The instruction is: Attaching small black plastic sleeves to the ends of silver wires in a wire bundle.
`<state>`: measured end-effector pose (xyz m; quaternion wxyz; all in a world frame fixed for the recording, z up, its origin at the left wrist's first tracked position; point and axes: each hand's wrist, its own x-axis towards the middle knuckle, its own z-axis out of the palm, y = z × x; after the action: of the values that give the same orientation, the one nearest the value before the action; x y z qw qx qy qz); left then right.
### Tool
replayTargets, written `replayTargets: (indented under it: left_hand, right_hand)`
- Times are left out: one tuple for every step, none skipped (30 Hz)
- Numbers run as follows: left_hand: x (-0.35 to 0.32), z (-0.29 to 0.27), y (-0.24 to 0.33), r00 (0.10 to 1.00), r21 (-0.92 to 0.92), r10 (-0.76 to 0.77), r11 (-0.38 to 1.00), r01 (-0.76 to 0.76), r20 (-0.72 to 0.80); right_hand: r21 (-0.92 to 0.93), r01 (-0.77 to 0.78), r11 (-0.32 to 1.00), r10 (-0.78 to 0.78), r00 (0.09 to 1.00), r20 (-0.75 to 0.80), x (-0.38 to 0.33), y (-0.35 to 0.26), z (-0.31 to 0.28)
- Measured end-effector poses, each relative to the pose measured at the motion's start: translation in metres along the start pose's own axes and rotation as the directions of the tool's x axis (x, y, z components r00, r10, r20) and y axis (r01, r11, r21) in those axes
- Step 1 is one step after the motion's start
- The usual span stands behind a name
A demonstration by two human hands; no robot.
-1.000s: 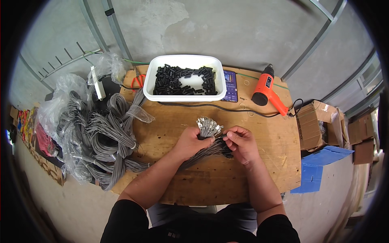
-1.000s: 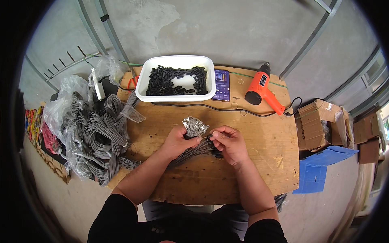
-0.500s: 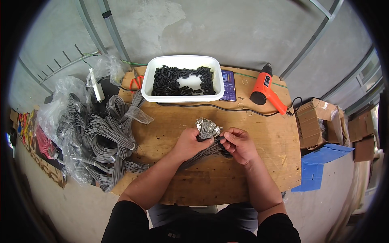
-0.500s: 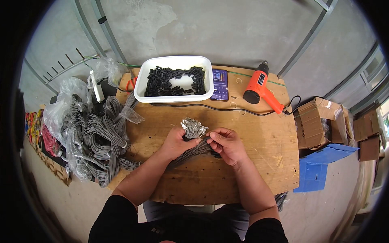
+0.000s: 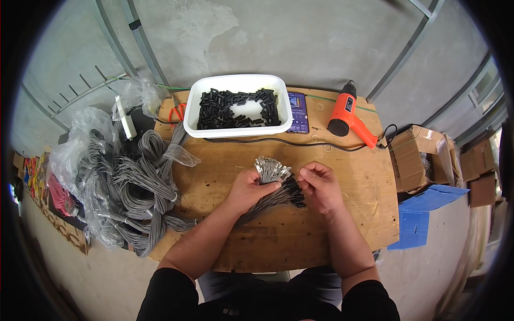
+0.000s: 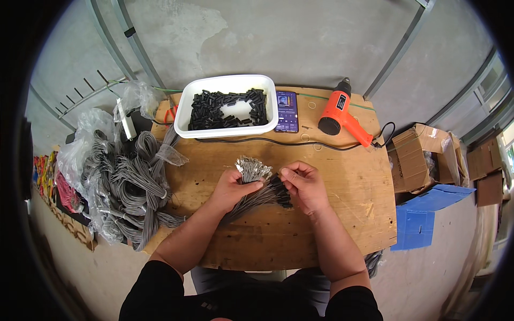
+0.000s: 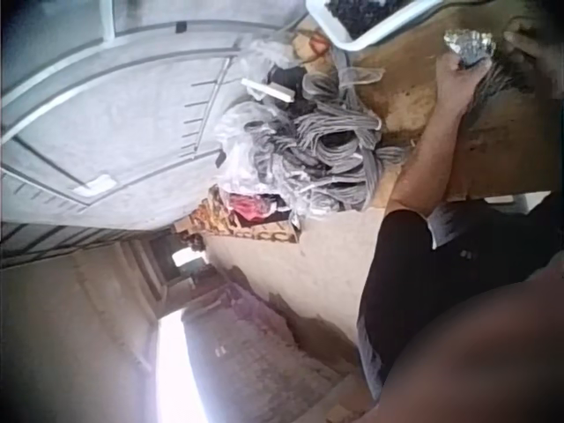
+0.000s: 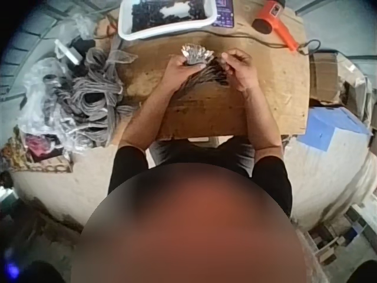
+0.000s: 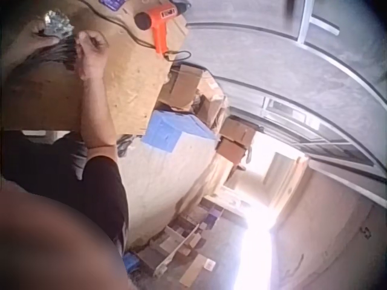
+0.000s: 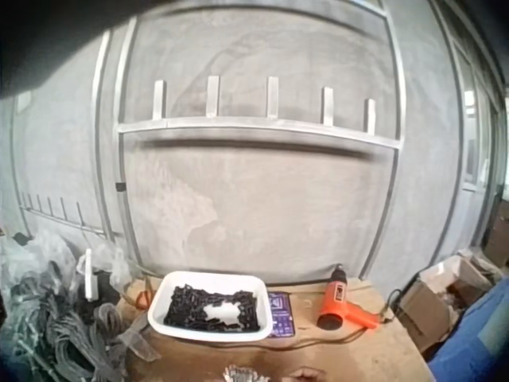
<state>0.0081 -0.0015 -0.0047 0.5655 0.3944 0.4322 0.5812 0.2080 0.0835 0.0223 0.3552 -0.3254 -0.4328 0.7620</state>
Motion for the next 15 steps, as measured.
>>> replayTargets:
  left_hand:
    - [0.000,0.000,0.000,1.000,-0.018,0.029,0.999,-0.029,0.006]
    - [0.000,0.000,0.000,1.000,-0.017,0.027,0.999,-0.027,0.008]
    - [0.000,-0.001,0.001,1.000,-0.006,0.007,1.000,-0.006,0.012]
    - [-0.001,-0.002,0.002,1.000,0.005,-0.014,1.000,0.014,0.016]
    - [0.000,-0.002,0.001,1.000,0.006,-0.017,1.000,0.016,0.018]
    - [0.000,-0.002,0.001,0.999,0.043,-0.035,0.998,0.035,-0.004]
    - [0.000,-0.003,0.001,0.998,0.079,-0.053,0.995,0.055,-0.027]
    - [0.001,-0.003,0.000,0.998,0.079,-0.055,0.995,0.057,-0.024]
    - [0.002,-0.004,-0.003,0.998,0.089,-0.053,0.994,0.055,-0.029]
    - [0.003,-0.004,-0.004,0.998,0.099,-0.050,0.994,0.053,-0.034]
    - [0.003,-0.004,-0.005,0.998,0.100,-0.052,0.993,0.055,-0.033]
    - [0.003,-0.005,-0.005,0.998,0.118,-0.050,0.992,0.054,-0.038]
    - [0.003,-0.005,-0.005,0.998,0.136,-0.048,0.989,0.054,-0.043]
    - [0.003,-0.005,-0.006,0.998,0.135,-0.048,0.989,0.053,-0.042]
    - [0.003,-0.005,-0.006,0.998,0.129,-0.047,0.990,0.051,-0.036]
  right_hand:
    - [0.002,0.000,1.000,0.000,1.000,-0.001,0.000,0.001,0.000]
    - [-0.044,0.038,0.998,-0.038,0.999,0.010,-0.001,0.001,0.000]
    - [-0.090,0.076,0.993,-0.075,0.997,0.023,-0.002,0.002,0.000]
    - [-0.089,0.077,0.993,-0.075,0.997,0.021,-0.002,0.004,0.001]
    - [-0.143,0.104,0.984,-0.102,0.995,0.021,-0.002,0.007,0.003]
    - [-0.197,0.131,0.972,-0.129,0.991,0.022,-0.002,0.009,0.004]
    - [-0.196,0.131,0.972,-0.129,0.991,0.020,0.000,0.011,0.001]
    - [-0.289,0.163,0.944,-0.172,0.985,-0.007,0.003,0.013,-0.002]
    - [-0.380,0.189,0.906,-0.216,0.976,-0.030,0.006,0.014,-0.006]
    - [-0.380,0.188,0.906,-0.217,0.976,-0.033,0.008,0.013,-0.009]
    - [-0.545,0.230,0.806,-0.279,0.960,-0.008,0.010,0.013,-0.012]
    - [-0.690,0.260,0.675,-0.334,0.942,0.029,0.012,0.012,-0.014]
    - [-0.690,0.260,0.675,-0.334,0.942,0.028,0.012,0.013,-0.014]
    - [-0.744,0.261,0.615,-0.348,0.937,0.040,0.012,0.013,-0.013]
    - [-0.793,0.260,0.551,-0.361,0.931,0.054,0.012,0.013,-0.013]
